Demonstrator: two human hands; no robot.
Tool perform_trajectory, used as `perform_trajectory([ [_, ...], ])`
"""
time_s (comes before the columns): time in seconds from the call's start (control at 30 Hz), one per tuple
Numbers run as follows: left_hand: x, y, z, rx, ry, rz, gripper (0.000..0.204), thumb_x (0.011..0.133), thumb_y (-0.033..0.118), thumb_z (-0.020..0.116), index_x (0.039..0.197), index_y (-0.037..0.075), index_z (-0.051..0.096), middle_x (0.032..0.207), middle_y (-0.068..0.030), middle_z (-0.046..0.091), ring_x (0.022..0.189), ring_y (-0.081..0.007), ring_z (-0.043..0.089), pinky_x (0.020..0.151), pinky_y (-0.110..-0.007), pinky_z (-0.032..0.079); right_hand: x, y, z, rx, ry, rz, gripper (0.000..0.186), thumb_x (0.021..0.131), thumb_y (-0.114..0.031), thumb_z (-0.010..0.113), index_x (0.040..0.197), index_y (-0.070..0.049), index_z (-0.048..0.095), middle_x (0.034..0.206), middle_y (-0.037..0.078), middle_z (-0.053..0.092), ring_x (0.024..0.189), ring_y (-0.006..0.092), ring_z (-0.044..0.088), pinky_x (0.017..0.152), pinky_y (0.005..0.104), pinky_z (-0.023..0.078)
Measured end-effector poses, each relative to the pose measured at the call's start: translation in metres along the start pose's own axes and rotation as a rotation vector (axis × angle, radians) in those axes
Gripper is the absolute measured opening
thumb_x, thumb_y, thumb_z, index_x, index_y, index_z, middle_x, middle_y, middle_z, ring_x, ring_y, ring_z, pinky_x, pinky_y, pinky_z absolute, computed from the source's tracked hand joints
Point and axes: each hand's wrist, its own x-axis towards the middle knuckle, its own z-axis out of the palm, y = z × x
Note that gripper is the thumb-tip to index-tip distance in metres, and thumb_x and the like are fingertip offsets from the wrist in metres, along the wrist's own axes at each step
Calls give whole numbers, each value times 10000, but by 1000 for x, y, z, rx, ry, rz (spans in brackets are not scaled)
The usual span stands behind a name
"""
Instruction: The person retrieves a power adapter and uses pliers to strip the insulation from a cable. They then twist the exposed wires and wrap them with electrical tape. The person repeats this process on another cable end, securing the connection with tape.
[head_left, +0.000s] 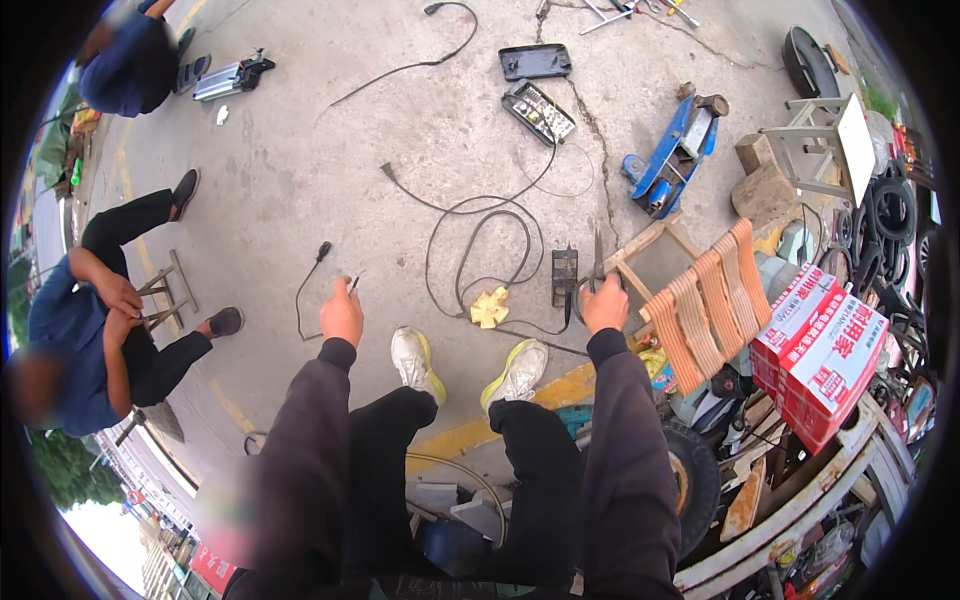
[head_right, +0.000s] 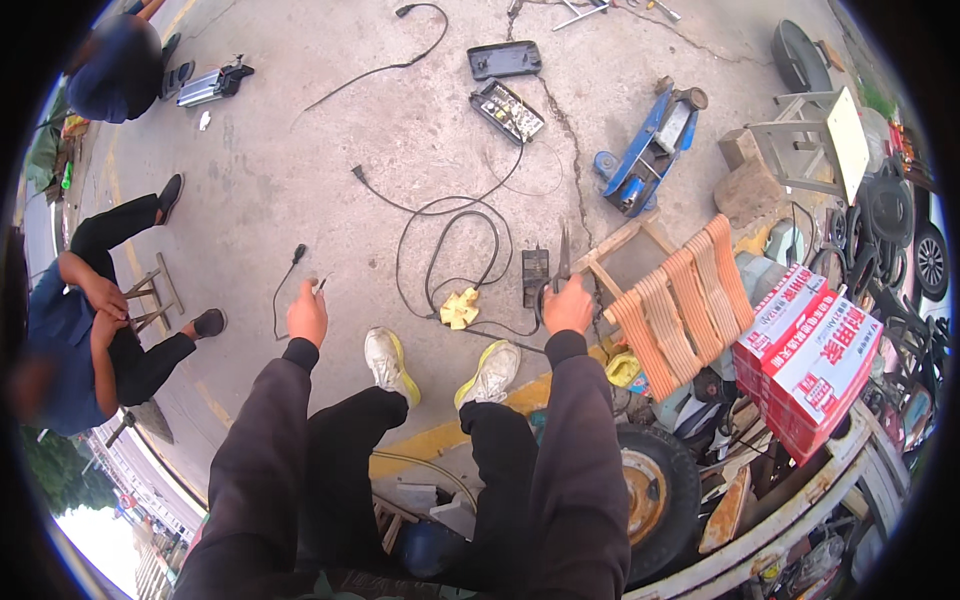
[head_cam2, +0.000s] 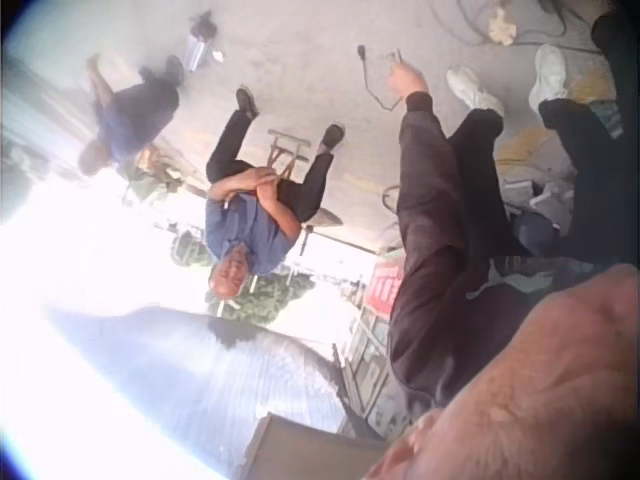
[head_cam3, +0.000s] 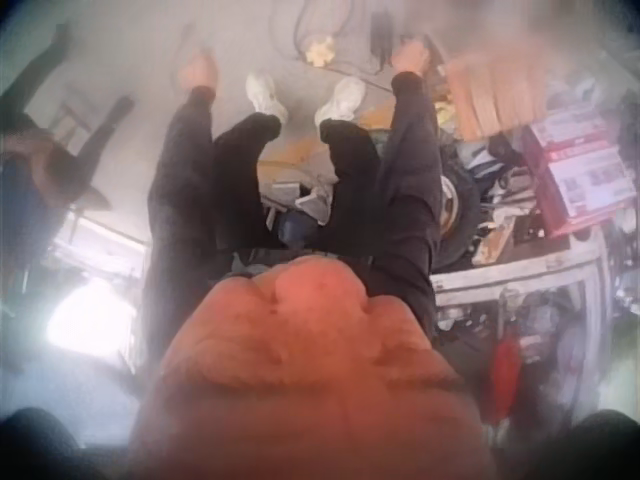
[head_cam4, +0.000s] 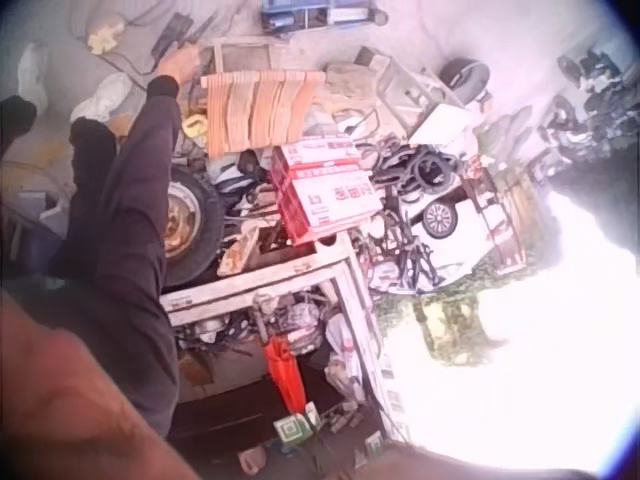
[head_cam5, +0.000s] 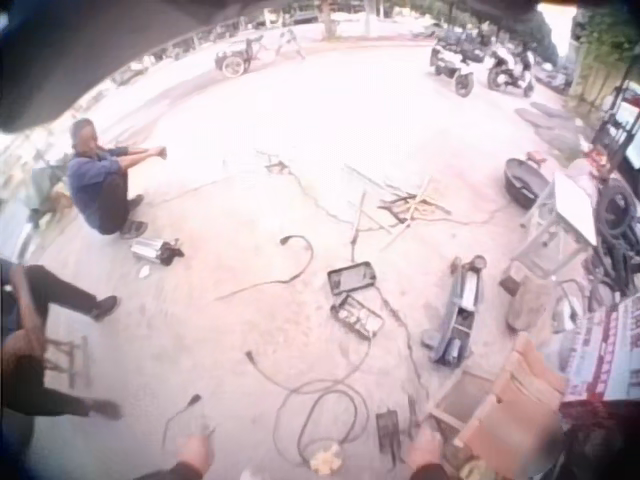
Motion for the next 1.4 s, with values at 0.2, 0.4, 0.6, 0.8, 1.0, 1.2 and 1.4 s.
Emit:
perform_trajectory([
  [0.2, 58, 41, 115, -305, 137, 56, 145, 951, 109, 539, 1093, 116, 570, 815, -196, 671, 762, -430, 640, 667, -491, 478, 124, 18, 37, -173, 236, -88, 425, 830, -193, 733, 1151, -7, 527, 1019, 245, 675, 935, 406, 671, 828, 465, 540],
  [0.4, 143, -5, 142, -198, 252, -152, 230, 933, 165, 575, 1157, 113, 586, 1072, -238, 646, 967, -412, 618, 810, -482, 485, 164, -24, 35, -355, 10, 105, 339, 925, -215, 588, 1193, -16, 531, 1105, 222, 672, 1087, 359, 637, 831, 478, 538],
  [0.6, 180, 37, 129, 218, 383, 52, 340, 880, 223, 651, 1190, 91, 604, 1295, -246, 537, 1154, -382, 548, 943, -453, 469, 239, -55, 56, 68, 360, -274, 337, 890, -201, 620, 1155, 3, 570, 1084, 202, 673, 1026, 333, 658, 813, 462, 538],
  [0.8, 166, 168, 160, -369, 66, 708, 402, 859, 278, 693, 1166, 33, 605, 1292, -188, 552, 1214, -344, 521, 995, -427, 442, 207, -131, 47, 1108, -458, -92, 178, 943, -141, 545, 1039, 9, 558, 880, 107, 630, 802, 223, 665, 674, 399, 580],
  [1.0, 152, 214, 190, -31, 27, 648, 384, 792, 286, 743, 1113, 109, 628, 1330, -135, 514, 1280, -284, 471, 1006, -513, 405, 161, -138, 83, 1717, -573, 125, 116, 975, -64, 429, 1027, -2, 512, 833, 94, 578, 703, 213, 631, 605, 360, 598],
  [1.2, 176, 164, 183, 189, 150, 786, 211, 814, 166, 667, 1000, 69, 640, 1222, -98, 575, 1141, -262, 565, 875, -457, 495, 109, -149, 130, 1806, -593, 156, 180, 991, -76, 396, 1127, 12, 477, 818, 87, 566, 657, 205, 615, 581, 360, 596],
  [1.4, 210, 93, 152, 242, 69, 450, 221, 812, 216, 674, 971, 66, 650, 1141, -111, 625, 1017, -299, 636, 764, -436, 549, 45, -210, 150, 1810, -795, 82, 207, 1033, -141, 397, 1146, 3, 496, 834, 74, 571, 694, 191, 616, 616, 339, 577],
])
